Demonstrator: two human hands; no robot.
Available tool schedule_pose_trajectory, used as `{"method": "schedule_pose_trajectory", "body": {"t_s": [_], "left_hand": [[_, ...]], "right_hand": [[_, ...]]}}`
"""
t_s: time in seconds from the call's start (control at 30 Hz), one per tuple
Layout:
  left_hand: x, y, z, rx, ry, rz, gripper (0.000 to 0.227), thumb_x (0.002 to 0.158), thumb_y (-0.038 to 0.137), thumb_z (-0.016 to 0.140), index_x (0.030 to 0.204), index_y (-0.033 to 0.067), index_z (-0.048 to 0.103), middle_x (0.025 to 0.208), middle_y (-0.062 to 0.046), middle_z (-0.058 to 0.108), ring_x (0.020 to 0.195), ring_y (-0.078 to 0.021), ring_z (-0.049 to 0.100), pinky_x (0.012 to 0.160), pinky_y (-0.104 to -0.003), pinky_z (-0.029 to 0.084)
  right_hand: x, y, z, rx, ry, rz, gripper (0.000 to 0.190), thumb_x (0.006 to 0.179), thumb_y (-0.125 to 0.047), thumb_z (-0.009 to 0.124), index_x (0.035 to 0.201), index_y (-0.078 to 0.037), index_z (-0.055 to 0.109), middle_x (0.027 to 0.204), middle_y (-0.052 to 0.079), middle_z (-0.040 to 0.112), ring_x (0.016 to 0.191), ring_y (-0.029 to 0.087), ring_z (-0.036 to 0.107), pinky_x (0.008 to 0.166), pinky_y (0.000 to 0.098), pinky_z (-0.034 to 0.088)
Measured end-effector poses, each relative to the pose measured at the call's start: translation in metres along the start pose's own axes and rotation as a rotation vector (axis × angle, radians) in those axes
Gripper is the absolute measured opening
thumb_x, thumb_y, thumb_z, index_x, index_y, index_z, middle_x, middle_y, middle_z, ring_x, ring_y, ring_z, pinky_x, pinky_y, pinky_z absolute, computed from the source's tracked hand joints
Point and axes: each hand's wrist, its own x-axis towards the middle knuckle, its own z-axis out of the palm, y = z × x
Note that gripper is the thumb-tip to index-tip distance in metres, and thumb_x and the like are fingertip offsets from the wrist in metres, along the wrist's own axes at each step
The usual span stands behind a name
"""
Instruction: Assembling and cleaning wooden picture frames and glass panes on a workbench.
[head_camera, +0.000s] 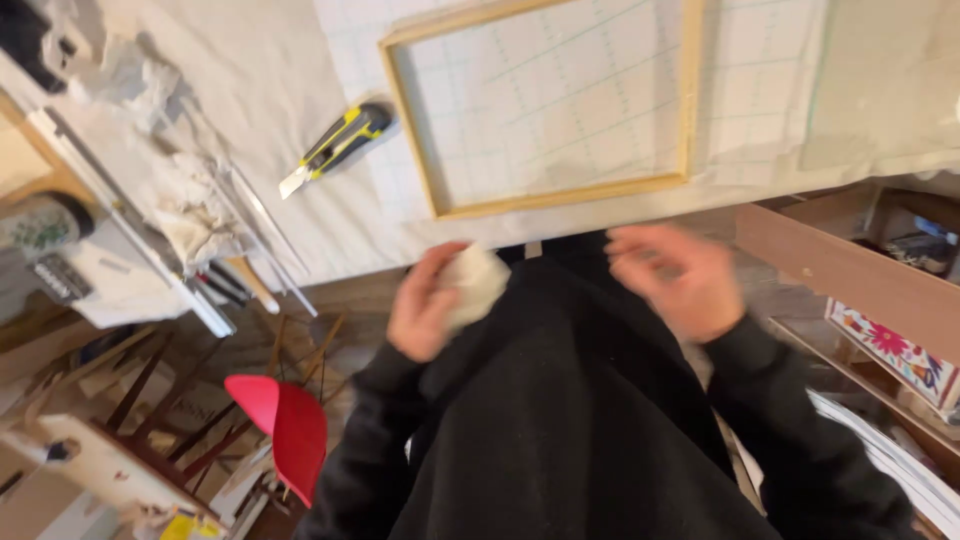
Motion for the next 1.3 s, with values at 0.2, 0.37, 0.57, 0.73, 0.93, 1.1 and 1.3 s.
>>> {"method": "schedule_pose_trajectory", "body": {"t_s": [0.2, 0.37, 0.57, 0.73, 0.93, 1.1, 1.3], "left_hand": [[0.028, -0.022, 0.11, -0.512, 0.05, -0.049, 0.028, 0.107, 0.004, 0.063, 0.13, -0.0008, 0.047, 0.117, -0.008, 0.062, 0.109, -0.0162, 0.059, 0.095, -0.031, 0.048], [0.026, -0.002, 0.134, -0.694, -0.122, -0.22, 0.028, 0.111, 0.008, 0.061, 0.133, -0.0027, 0.048, 0.12, -0.009, 0.063, 0.112, -0.0147, 0.06, 0.1, -0.03, 0.049], [0.02, -0.002, 0.074, 0.218, 0.095, 0.065, 0.055, 0.093, 0.009, 0.077, 0.143, 0.0024, 0.054, 0.135, -0.015, 0.063, 0.121, -0.0231, 0.064, 0.103, -0.035, 0.054], [0.05, -0.027, 0.005, 0.708, 0.374, 0.216, 0.082, 0.084, 0.011, 0.085, 0.153, 0.0014, 0.042, 0.144, -0.019, 0.051, 0.124, -0.0303, 0.061, 0.096, -0.039, 0.056], [0.07, -0.033, -0.006, 0.744, 0.348, 0.123, 0.103, 0.076, 0.01, 0.088, 0.161, 0.0048, 0.03, 0.141, -0.016, 0.046, 0.108, -0.0253, 0.062, 0.083, -0.036, 0.058], [0.072, -0.043, -0.012, 0.752, 0.384, 0.168, 0.091, 0.082, 0.005, 0.085, 0.16, 0.0066, 0.038, 0.135, -0.013, 0.052, 0.103, -0.0214, 0.064, 0.081, -0.033, 0.059], [0.075, -0.031, -0.011, 0.706, 0.362, 0.19, 0.089, 0.085, 0.005, 0.085, 0.16, 0.0037, 0.038, 0.134, -0.013, 0.052, 0.102, -0.0202, 0.065, 0.08, -0.032, 0.06]], "right_hand": [[-0.018, -0.024, 0.069, 0.331, 0.051, -0.147, 0.053, 0.091, -0.008, 0.072, 0.141, -0.006, 0.053, 0.136, 0.008, 0.061, 0.123, 0.02, 0.063, 0.1, 0.0311, 0.054], [-0.043, 0.024, 0.052, 0.087, 0.315, -0.167, 0.034, 0.093, 0.0, 0.071, 0.127, 0.001, 0.066, 0.126, 0.011, 0.067, 0.117, 0.02, 0.066, 0.099, 0.0307, 0.053], [-0.018, 0.042, -0.03, 0.291, 0.488, -0.11, 0.033, 0.095, 0.006, 0.07, 0.127, 0.002, 0.063, 0.124, 0.006, 0.065, 0.105, 0.01, 0.067, 0.089, 0.0264, 0.058], [0.029, 0.048, -0.065, -0.053, 0.558, 0.075, 0.031, 0.093, -0.002, 0.081, 0.12, 0.005, 0.067, 0.096, 0.012, 0.063, 0.075, 0.014, 0.048, 0.063, 0.0283, 0.04], [0.078, 0.031, -0.046, -0.255, 0.559, -0.222, 0.025, 0.102, -0.007, 0.077, 0.126, -0.005, 0.072, 0.123, 0.008, 0.07, 0.095, 0.016, 0.064, 0.068, 0.0266, 0.052], [0.067, 0.039, -0.046, -0.382, 0.453, -0.291, 0.029, 0.1, -0.003, 0.077, 0.128, -0.006, 0.075, 0.123, 0.01, 0.07, 0.107, 0.019, 0.069, 0.078, 0.0304, 0.053], [0.054, 0.077, -0.072, -0.102, 0.3, -0.058, 0.027, 0.101, -0.01, 0.074, 0.128, -0.007, 0.07, 0.122, 0.006, 0.073, 0.104, 0.012, 0.072, 0.081, 0.0238, 0.059]]}}
